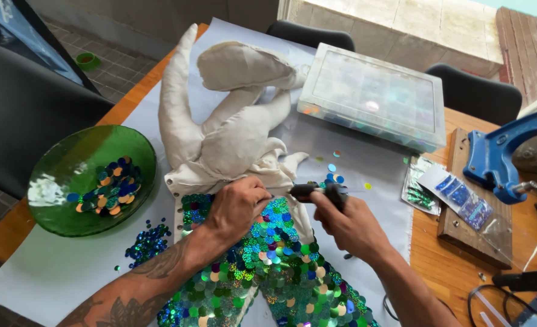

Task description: Gluing colorful sequins onto a white fabric object using a hot glue gun

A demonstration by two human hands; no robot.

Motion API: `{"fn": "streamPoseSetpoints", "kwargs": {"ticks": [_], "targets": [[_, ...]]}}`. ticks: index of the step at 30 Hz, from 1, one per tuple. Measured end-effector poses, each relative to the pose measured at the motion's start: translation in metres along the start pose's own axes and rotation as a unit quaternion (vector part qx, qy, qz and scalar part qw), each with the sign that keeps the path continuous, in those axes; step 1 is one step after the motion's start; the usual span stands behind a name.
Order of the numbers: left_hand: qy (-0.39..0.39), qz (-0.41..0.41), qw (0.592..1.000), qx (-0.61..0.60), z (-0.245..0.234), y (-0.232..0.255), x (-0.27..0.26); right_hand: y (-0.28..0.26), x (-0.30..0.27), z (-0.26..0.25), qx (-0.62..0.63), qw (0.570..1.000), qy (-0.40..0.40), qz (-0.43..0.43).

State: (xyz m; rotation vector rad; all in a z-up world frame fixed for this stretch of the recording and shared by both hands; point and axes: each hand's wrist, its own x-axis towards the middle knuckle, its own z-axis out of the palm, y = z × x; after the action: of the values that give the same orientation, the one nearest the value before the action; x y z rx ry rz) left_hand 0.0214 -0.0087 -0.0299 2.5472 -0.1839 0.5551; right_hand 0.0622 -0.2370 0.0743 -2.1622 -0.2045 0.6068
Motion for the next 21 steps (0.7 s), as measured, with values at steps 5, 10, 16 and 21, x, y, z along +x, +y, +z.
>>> {"fn": "streamPoseSetpoints", "kwargs": {"ticks": [5, 10, 16, 21], "targets": [[-0.064, -0.005, 0.998, 0.025, 0.002, -0.001, 0.000, 0.057, -0.002, -0.013, 0.148, 0.988, 0.002, -0.042], [-0.095, 0.016, 0.995, 0.007, -0.027, 0.013, -0.003, 0.114, 0.014, -0.020, 0.414, 0.908, -0.025, -0.063], [-0.127, 0.000, 0.989, 0.082, -0.042, 0.023, -0.008, 0.122, 0.018, -0.028, 0.609, 0.767, -0.115, -0.166], [-0.212, -0.025, 0.972, 0.102, -0.040, 0.027, -0.003, 0.127, 0.018, -0.028, 0.583, 0.788, -0.111, -0.165]]}}
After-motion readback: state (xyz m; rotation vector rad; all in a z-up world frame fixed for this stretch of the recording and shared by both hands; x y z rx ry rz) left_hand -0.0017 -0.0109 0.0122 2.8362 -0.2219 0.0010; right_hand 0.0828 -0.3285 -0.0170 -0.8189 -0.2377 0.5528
